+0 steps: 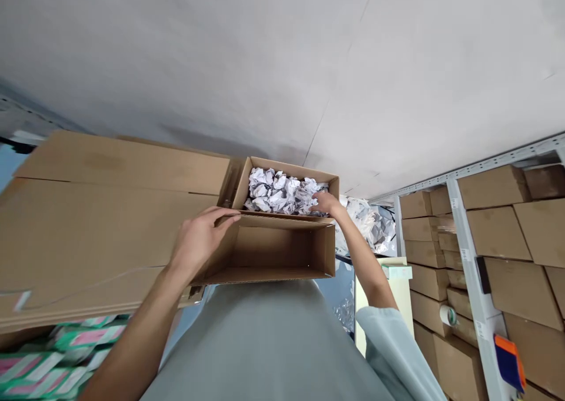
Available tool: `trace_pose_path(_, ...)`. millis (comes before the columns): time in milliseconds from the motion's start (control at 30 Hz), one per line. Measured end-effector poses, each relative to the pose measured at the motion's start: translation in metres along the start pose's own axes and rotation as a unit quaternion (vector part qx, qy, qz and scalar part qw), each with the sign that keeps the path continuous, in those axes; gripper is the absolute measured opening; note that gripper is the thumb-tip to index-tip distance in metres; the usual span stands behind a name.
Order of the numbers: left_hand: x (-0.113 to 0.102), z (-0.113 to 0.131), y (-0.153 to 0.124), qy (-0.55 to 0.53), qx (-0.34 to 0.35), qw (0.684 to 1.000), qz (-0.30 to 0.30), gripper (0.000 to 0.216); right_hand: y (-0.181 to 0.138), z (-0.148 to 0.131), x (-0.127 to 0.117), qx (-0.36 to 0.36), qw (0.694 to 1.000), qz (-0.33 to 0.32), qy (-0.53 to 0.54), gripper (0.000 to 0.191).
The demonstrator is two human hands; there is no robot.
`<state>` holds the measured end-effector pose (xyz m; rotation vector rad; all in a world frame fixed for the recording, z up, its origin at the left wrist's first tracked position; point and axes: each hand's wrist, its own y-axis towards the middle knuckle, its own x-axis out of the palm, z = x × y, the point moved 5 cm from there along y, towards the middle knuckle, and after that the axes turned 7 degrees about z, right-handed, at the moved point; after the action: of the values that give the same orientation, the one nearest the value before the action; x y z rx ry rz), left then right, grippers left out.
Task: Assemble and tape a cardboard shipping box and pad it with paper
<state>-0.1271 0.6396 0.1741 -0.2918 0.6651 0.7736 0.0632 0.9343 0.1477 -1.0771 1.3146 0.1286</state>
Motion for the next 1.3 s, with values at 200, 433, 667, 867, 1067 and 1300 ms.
trace_pose_path(200,0.008,0.009,-0.009,-0.005,-0.009,1.0,0.006,0.032,0.039,-0.006,0.03,-0.033,0.994,-0.075,-0.066,0.06)
trace_pose_path(433,0.009,0.011,-0.005,0.0,0.004,1.0,0.002,0.031,0.038,-0.013,0.034,-0.058,0.989,-0.081,-0.11,0.052)
trace_pose_path(667,0.014,0.016,0.0,0.046,0.038,0.998,-0.005,0.032,0.016,-0.024,0.018,-0.064,0.989,-0.039,-0.129,0.041)
trace_pose_path(867,0.017,0.014,0.001,0.059,0.061,0.996,-0.003,0.033,-0.019,-0.016,-0.017,-0.05,0.99,0.044,-0.128,0.038)
trace_pose_path(1067,0.018,0.011,-0.003,0.075,0.063,0.995,0.0,0.031,-0.1,-0.007,-0.046,-0.045,0.987,0.143,-0.06,0.033)
trace_pose_path(1300,0.016,0.011,-0.013,0.073,0.056,0.996,0.002,0.027,-0.188,-0.013,-0.005,-0.045,0.99,0.124,0.054,0.024)
